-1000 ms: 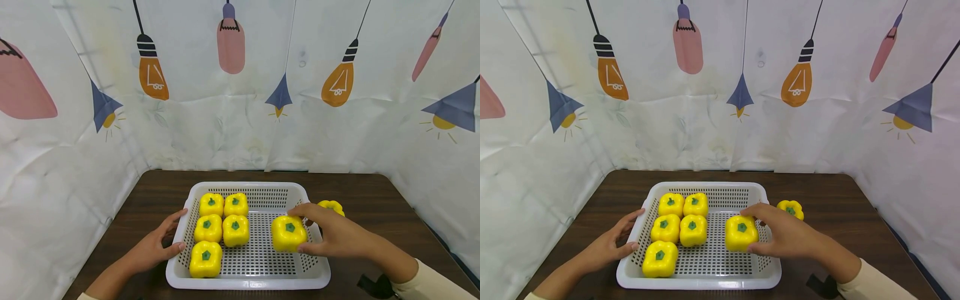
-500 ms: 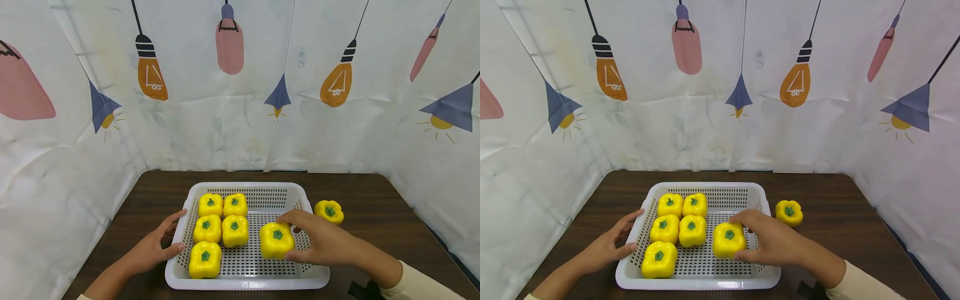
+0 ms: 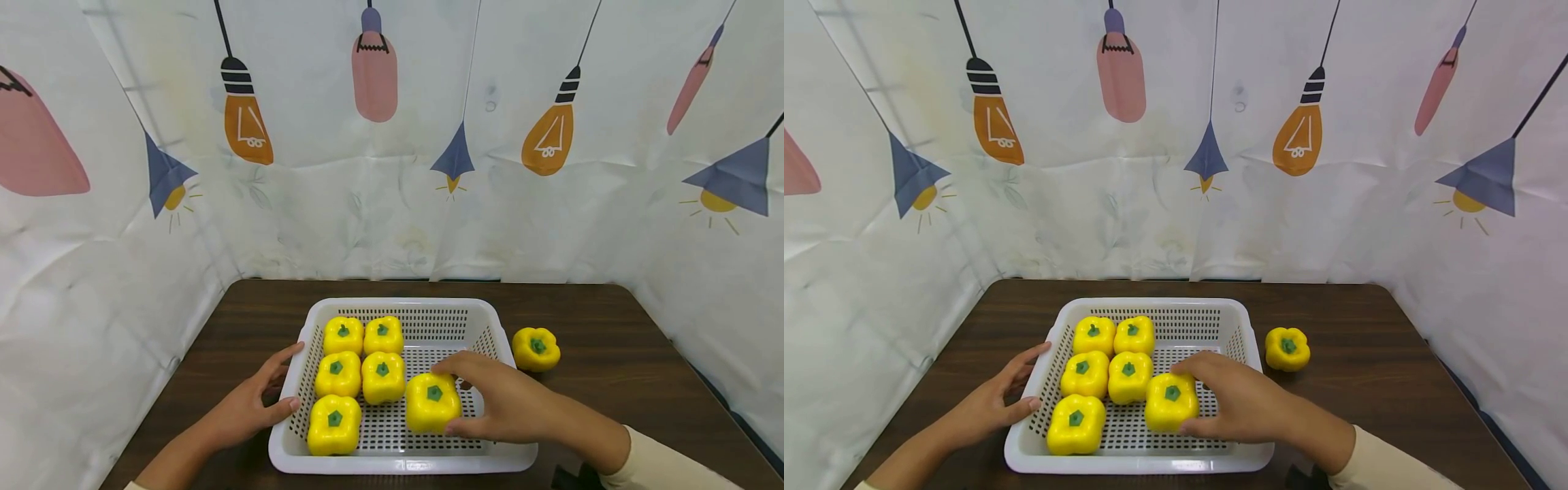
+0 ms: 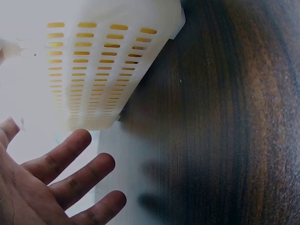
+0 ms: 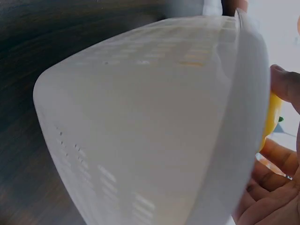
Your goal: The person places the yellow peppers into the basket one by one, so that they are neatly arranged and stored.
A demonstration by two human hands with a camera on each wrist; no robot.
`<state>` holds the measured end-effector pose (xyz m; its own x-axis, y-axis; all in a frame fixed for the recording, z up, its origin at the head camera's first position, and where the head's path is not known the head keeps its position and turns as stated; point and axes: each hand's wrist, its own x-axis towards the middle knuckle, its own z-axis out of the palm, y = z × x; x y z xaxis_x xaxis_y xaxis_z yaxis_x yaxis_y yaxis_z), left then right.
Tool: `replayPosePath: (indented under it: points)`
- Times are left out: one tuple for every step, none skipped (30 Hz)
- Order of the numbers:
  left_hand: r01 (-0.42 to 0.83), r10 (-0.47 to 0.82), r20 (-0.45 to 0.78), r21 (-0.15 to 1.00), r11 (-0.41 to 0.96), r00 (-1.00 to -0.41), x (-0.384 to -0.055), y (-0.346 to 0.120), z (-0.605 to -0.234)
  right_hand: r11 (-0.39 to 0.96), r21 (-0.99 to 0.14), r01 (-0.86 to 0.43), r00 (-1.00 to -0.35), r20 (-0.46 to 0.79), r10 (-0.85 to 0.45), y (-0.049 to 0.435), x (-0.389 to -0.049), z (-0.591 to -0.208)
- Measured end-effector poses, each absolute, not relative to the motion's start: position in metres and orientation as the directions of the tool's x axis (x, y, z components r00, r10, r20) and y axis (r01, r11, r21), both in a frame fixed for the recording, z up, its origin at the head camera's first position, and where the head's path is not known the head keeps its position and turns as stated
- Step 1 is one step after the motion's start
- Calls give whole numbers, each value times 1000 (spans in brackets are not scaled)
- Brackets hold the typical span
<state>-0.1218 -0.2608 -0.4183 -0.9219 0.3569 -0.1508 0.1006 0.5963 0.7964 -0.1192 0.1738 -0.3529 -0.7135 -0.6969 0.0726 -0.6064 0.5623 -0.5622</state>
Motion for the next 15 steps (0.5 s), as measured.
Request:
replayPosePath:
  points:
    - [101, 357, -150, 797, 596, -922, -122, -261, -419, 565, -562, -604, -715, 68, -696, 172, -119, -353]
    - [103, 358, -148, 797, 595, -922, -122, -261, -419, 566, -562, -603, -715, 65, -696, 171, -118, -353]
    - [103, 359, -147, 799, 592, -922, -122, -261, -419, 569, -559, -603, -715, 63, -696, 170, -118, -354]
    - [103, 359, -146, 801, 590, -922, -121, -261, -419, 571, -559, -601, -716, 59, -696, 169, -118, -354]
    - [98, 354, -148, 802, 589, -923, -121, -261, -420, 576, -555, -600, -717, 55, -695, 168, -117, -354]
    - [98, 353, -147, 801, 590, -924, -121, -261, -420, 578, -552, -601, -717, 54, -695, 166, -117, -354]
    - [98, 352, -147, 801, 590, -924, -121, -261, -420, 579, -549, -603, -717, 54, -695, 165, -117, -355]
    - [102, 354, -143, 801, 590, -924, -121, -261, -420, 581, -547, -603, -717, 52, -696, 164, -117, -355]
    - [106, 356, -140, 801, 589, -924, -122, -261, -419, 582, -545, -603, -716, 50, -696, 162, -116, -356]
    - [111, 359, -136, 801, 589, -923, -122, -261, -419, 582, -543, -605, -715, 49, -698, 161, -116, -356]
    - [116, 363, -133, 801, 587, -922, -122, -261, -419, 584, -537, -609, -713, 48, -699, 159, -116, -357]
    - [119, 366, -130, 802, 586, -922, -122, -261, -418, 583, -533, -613, -711, 49, -702, 158, -116, -357]
    - [123, 368, -128, 802, 585, -921, -122, -261, -418, 581, -531, -617, -708, 51, -705, 156, -116, -358]
    - [121, 368, -129, 802, 585, -921, -123, -261, -418, 581, -527, -620, -706, 52, -706, 155, -116, -358]
    - [118, 364, -131, 801, 587, -922, -122, -261, -418, 582, -522, -624, -704, 53, -708, 153, -116, -359]
